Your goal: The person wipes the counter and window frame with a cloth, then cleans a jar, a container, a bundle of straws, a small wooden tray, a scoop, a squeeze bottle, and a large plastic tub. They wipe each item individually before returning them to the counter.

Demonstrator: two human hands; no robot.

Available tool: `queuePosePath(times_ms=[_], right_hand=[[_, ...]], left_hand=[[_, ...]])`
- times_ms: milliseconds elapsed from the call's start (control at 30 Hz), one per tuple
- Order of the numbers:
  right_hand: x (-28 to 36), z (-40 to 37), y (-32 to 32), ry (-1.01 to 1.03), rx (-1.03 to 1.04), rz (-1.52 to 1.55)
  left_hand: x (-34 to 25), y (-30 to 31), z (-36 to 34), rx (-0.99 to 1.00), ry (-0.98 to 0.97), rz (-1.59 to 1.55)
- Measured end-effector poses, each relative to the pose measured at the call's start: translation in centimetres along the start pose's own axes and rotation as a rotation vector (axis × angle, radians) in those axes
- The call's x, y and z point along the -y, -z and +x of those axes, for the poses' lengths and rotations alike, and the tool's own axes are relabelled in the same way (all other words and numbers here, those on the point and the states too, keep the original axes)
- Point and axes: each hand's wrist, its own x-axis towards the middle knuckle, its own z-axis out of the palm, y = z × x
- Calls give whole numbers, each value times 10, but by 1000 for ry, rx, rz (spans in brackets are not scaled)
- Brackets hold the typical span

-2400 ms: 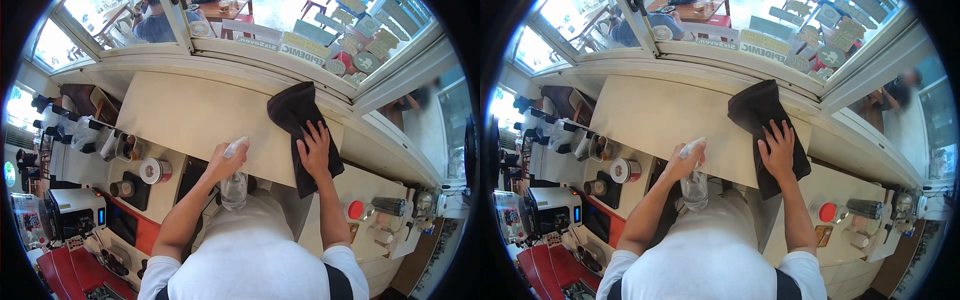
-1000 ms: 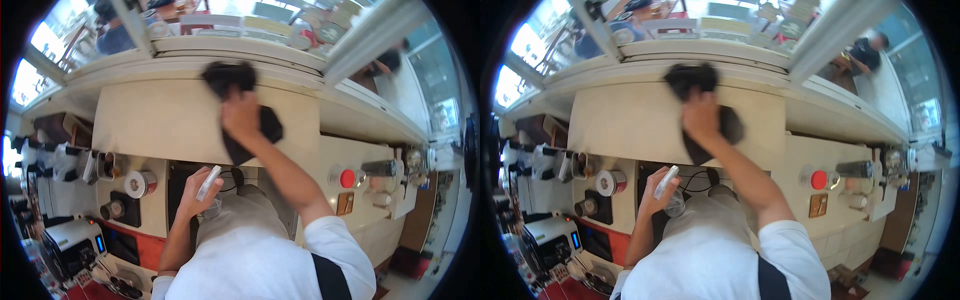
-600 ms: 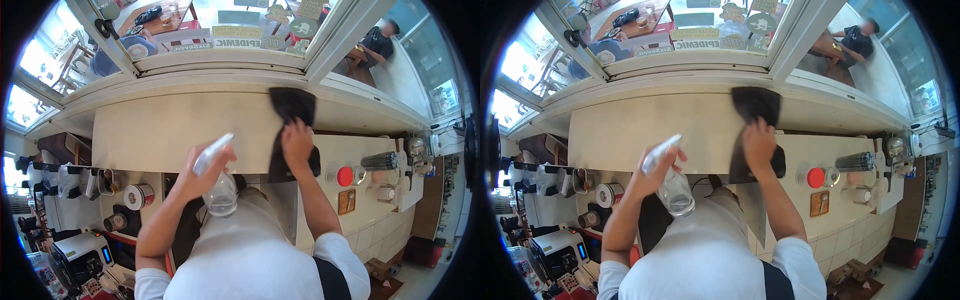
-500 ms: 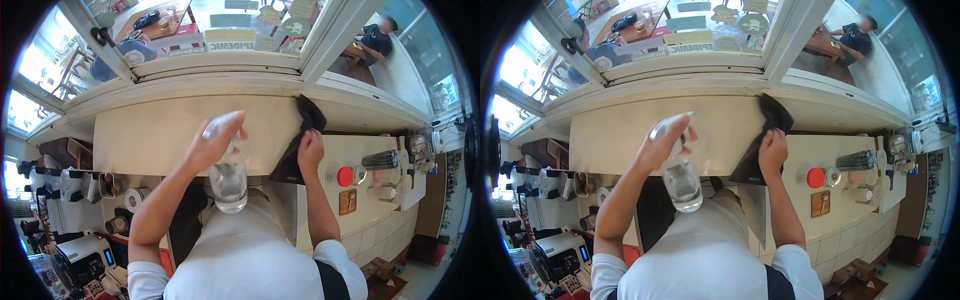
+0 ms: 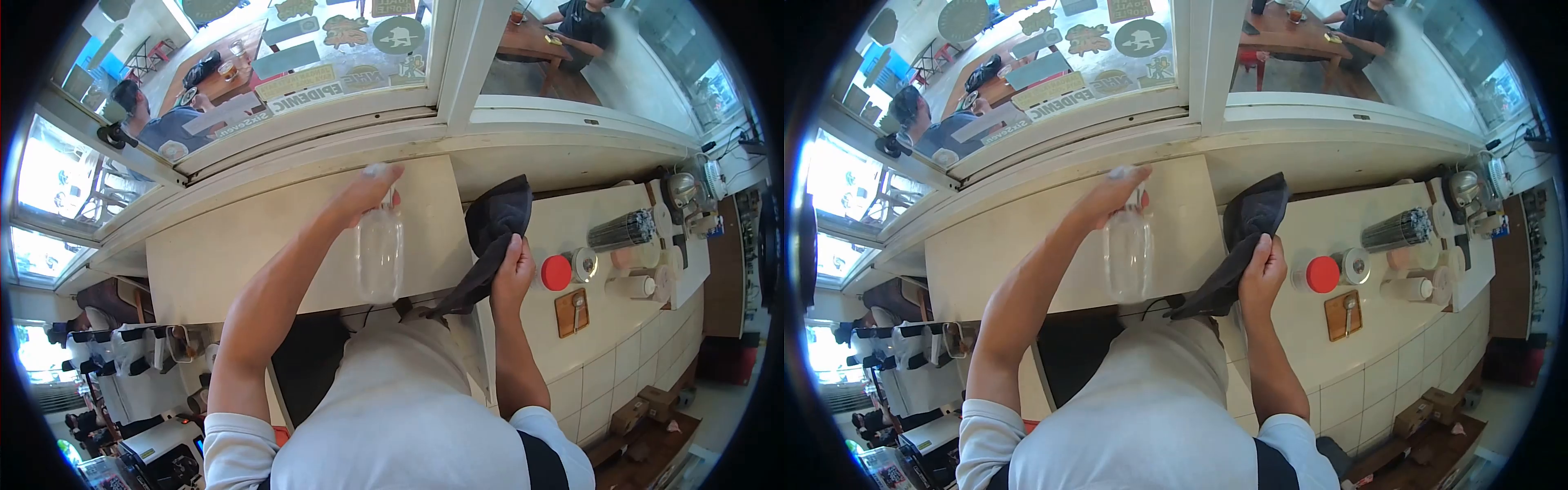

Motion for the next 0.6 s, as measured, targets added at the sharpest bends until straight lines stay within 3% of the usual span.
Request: queuePosePath(times_ms=[67,267,400,500,533,600], right_hand=[[4,4,0,5,-29,55],[8,18,3,22,3,16],[22,23,-8,104,33,-27],[18,21,-29,228,134,-125],[16,17,-37,149,263,-174],[-9,17,-70,708,297,-505]], left_hand=[[-1,-13,-24,45,113,-14],[36,-30,-66,207,81,245],[35,-32,-115,183,67,448],[54,-17,-134,145,-32,503],[65,-11,-137,105,-67,497],[79,-1,-151,3,-211,534]])
